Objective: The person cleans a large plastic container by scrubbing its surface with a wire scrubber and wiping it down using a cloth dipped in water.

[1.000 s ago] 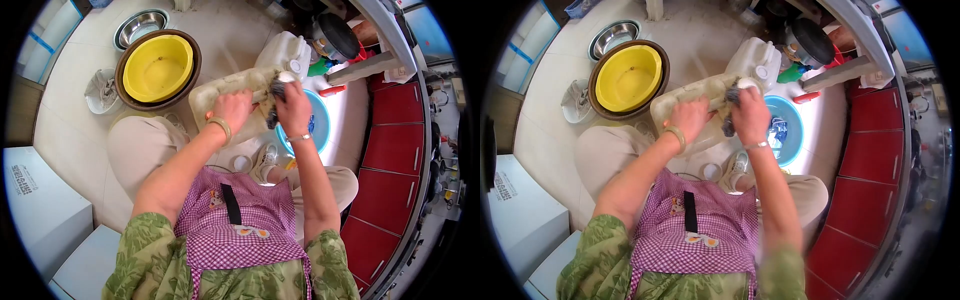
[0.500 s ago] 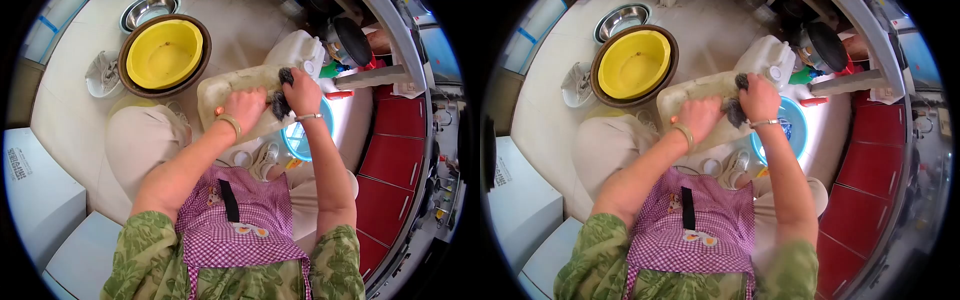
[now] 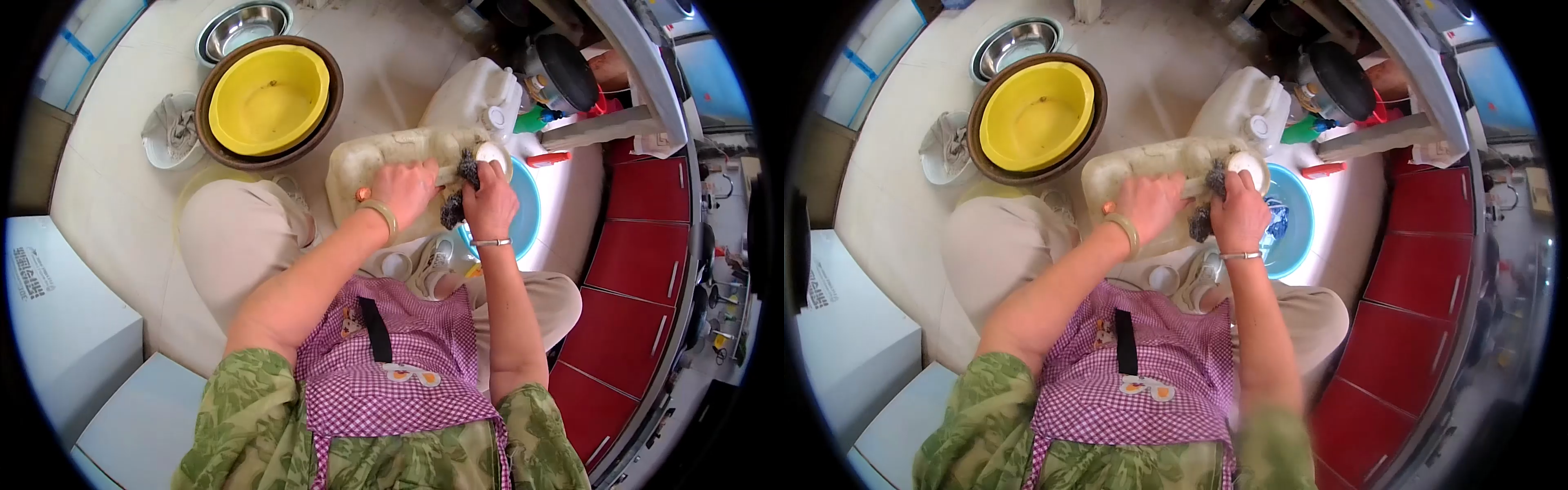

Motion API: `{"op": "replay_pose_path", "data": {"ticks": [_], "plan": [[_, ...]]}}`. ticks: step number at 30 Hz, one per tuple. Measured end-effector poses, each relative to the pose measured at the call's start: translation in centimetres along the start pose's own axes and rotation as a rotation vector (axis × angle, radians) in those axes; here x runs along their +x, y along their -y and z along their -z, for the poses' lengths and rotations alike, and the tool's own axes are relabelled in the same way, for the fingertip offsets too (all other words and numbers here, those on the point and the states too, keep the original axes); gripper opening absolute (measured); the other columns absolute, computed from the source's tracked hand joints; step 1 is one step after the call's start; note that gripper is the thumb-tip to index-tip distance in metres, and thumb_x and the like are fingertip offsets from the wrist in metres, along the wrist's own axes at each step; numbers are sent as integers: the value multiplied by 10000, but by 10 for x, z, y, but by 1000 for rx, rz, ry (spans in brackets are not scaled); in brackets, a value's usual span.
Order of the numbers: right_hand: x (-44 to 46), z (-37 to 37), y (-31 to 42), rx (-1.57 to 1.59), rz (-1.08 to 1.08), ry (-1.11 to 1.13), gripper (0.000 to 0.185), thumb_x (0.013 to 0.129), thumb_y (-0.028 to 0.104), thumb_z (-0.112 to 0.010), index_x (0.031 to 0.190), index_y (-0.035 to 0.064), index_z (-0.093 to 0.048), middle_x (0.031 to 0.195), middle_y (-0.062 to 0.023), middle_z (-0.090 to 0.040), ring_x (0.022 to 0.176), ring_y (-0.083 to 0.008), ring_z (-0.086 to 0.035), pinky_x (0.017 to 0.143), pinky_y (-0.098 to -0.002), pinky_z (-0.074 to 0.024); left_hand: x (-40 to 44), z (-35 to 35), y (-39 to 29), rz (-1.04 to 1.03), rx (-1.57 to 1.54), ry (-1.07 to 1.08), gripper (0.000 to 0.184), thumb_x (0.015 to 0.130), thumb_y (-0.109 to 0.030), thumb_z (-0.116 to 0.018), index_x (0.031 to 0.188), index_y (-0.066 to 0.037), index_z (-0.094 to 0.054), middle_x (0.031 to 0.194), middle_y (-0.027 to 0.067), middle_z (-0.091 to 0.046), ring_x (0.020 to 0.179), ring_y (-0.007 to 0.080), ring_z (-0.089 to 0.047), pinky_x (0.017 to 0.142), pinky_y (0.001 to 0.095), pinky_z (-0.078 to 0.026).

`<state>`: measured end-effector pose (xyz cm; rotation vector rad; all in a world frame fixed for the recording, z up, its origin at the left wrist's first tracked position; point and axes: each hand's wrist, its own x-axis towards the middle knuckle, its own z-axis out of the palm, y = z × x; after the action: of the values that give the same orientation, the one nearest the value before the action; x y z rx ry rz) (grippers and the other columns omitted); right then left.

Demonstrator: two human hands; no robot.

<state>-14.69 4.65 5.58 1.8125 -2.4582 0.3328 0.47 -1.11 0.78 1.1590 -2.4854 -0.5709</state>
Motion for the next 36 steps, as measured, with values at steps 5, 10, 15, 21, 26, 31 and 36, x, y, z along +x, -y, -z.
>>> {"op": "replay_pose_path", "data": {"ticks": [5, 10, 15, 21, 26, 31, 36], "plan": [[-7, 2, 5, 43, -55, -41, 213, 797, 178, -677, 973, 79, -610, 1004, -102, -603, 812, -385, -641, 669, -494, -513, 0, -7, 0, 0, 24, -12, 306, 894, -358, -673, 927, -67, -584, 813, 132, -701, 739, 304, -718, 618, 439, -553], [0, 8, 12, 34, -49, 24, 194, 787, 173, -671, 937, 71, -601, 1005, -110, -608, 833, -379, -642, 670, -492, -513, 3, -9, 8, -14, 0, -62, 261, 885, -311, -674, 932, -72, -581, 825, 130, -700, 746, 308, -716, 627, 443, -557], [12, -6, 14, 3, -79, -99, 162, 774, 163, -673, 898, 83, -607, 980, -98, -614, 835, -353, -651, 664, -484, -515, 4, -8, 7, 20, 33, -21, 205, 857, -233, -671, 955, -78, -578, 846, 138, -700, 764, 331, -712, 666, 460, -558], [33, -13, 17, -84, 0, -23, 183, 759, 148, -688, 901, 76, -599, 980, -103, -621, 815, -357, -656, 669, -489, -522, 7, 8, 6, 11, 19, 39, 204, 891, -254, -640, 960, -71, -578, 860, 144, -701, 787, 343, -710, 681, 464, -557], [-19, -16, -19, 48, -67, 1, 199, 760, 140, -685, 924, 72, -595, 995, -119, -622, 837, -381, -646, 676, -484, -518, 6, 7, 5, 23, 0, 49, 330, 924, -381, -631, 980, -59, -584, 869, 145, -702, 776, 341, -709, 663, 448, -560], [-29, -15, -21, 279, -50, -251, 233, 753, 143, -695, 958, 71, -609, 972, -134, -606, 840, -390, -636, 674, -483, -504, 7, 12, 1, 3, 20, 24, 342, 915, -380, -649, 984, -51, -584, 865, 145, -700, 762, 336, -707, 648, 432, -563], [-3, -15, -2, 47, -87, -106, 195, 754, 146, -701, 903, 66, -606, 955, -117, -614, 818, -377, -652, 674, -476, -523, 2, 7, 0, -3, 58, 16, 316, 891, -329, -683, 983, -45, -576, 865, 142, -697, 755, 341, -704, 648, 432, -566]]}}
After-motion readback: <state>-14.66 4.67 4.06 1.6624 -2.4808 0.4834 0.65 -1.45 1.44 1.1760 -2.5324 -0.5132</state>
